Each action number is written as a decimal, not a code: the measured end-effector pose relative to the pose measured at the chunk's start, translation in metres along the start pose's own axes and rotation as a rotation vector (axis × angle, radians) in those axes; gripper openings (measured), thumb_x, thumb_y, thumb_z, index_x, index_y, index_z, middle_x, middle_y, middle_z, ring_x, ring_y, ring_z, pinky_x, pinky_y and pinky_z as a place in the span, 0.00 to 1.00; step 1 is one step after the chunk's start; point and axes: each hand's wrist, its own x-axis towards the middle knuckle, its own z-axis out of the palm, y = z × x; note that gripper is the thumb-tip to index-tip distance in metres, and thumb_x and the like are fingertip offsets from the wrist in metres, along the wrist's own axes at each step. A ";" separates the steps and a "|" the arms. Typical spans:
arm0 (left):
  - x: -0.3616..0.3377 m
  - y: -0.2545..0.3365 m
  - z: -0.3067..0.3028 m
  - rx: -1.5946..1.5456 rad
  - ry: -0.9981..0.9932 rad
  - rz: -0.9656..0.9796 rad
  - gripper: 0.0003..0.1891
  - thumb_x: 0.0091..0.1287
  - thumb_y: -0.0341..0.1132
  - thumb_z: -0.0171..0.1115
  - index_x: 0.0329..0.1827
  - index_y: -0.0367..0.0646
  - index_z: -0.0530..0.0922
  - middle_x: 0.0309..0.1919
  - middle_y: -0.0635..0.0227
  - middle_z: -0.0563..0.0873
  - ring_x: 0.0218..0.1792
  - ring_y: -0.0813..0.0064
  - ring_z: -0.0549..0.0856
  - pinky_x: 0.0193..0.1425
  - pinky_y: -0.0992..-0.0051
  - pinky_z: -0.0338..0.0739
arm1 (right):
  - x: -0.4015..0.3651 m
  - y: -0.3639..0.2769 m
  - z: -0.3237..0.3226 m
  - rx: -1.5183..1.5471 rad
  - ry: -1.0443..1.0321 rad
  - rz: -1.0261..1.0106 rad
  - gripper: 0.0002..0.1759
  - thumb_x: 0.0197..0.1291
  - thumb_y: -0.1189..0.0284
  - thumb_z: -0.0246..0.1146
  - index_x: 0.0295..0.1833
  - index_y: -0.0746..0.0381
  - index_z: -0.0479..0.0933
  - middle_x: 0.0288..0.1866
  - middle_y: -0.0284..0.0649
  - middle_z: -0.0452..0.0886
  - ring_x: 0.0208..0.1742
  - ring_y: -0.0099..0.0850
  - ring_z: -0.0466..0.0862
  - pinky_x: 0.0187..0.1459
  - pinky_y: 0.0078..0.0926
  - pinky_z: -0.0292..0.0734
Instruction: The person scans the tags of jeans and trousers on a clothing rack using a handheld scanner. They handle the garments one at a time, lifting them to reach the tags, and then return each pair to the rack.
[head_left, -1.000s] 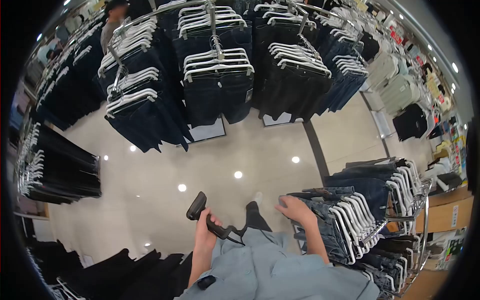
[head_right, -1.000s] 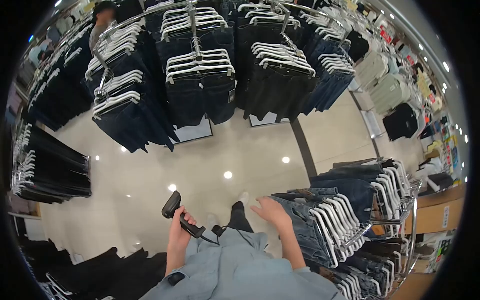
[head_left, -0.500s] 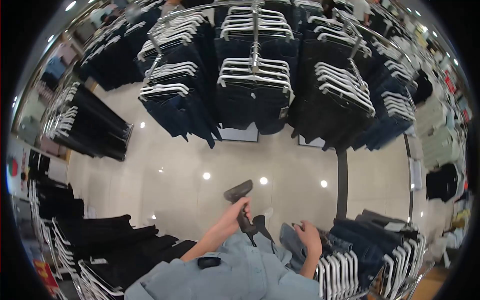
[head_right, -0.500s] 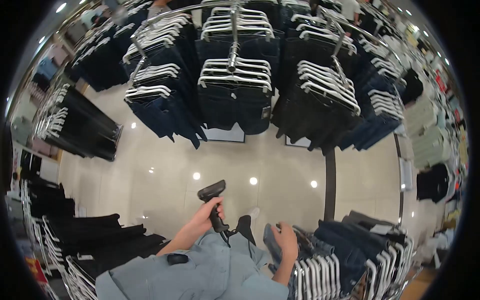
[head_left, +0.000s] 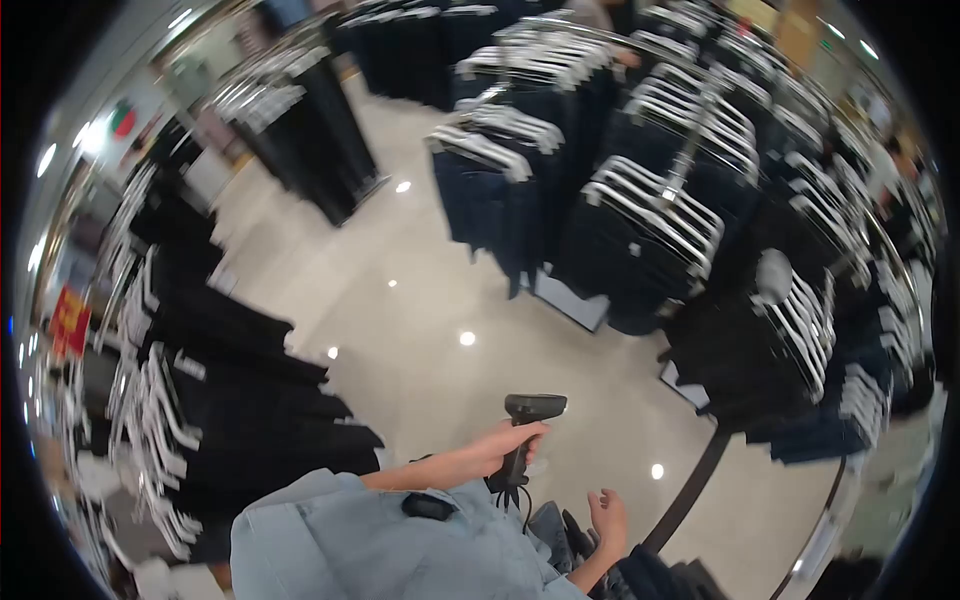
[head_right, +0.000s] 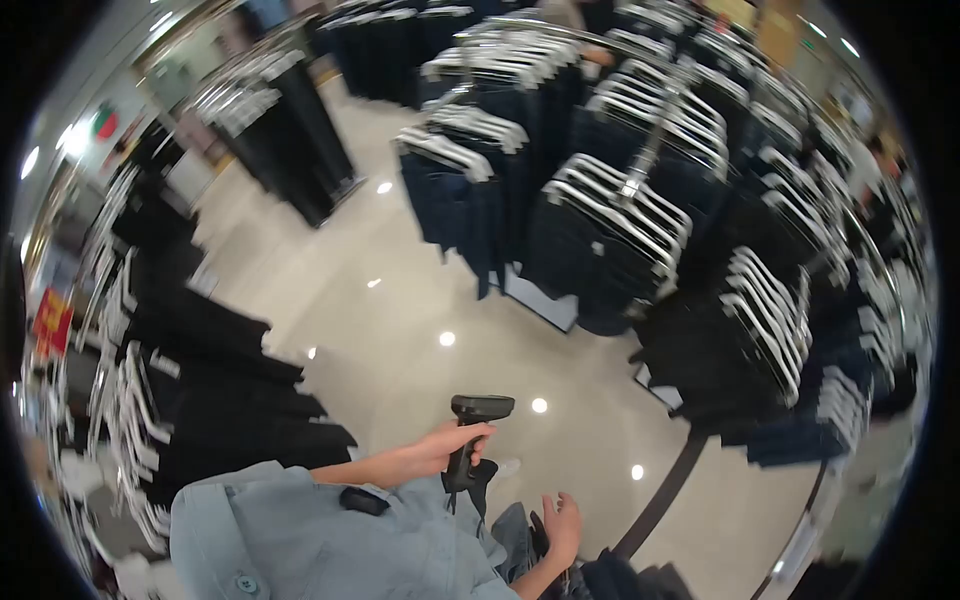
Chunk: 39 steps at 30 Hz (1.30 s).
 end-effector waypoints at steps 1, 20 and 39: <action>-0.006 0.000 -0.010 -0.024 0.007 0.017 0.12 0.73 0.42 0.68 0.36 0.47 0.75 0.27 0.74 0.77 0.28 0.77 0.79 0.34 0.74 0.76 | 0.006 -0.006 0.001 -0.050 -0.009 -0.033 0.30 0.67 0.55 0.67 0.66 0.65 0.79 0.56 0.56 0.87 0.55 0.49 0.89 0.58 0.42 0.82; -0.115 -0.017 -0.224 -0.588 0.288 0.414 0.13 0.71 0.43 0.67 0.32 0.45 0.78 0.23 0.71 0.81 0.23 0.76 0.80 0.31 0.72 0.76 | -0.031 -0.230 0.090 -0.442 -0.307 -0.450 0.29 0.68 0.56 0.68 0.66 0.65 0.79 0.56 0.54 0.88 0.58 0.44 0.88 0.59 0.38 0.82; -0.218 -0.063 -0.370 -0.896 0.521 0.675 0.10 0.73 0.40 0.67 0.38 0.45 0.79 0.26 0.75 0.80 0.27 0.78 0.80 0.34 0.73 0.77 | -0.117 -0.386 0.257 -0.734 -0.590 -0.868 0.32 0.68 0.52 0.67 0.67 0.66 0.79 0.59 0.54 0.87 0.60 0.45 0.88 0.60 0.38 0.82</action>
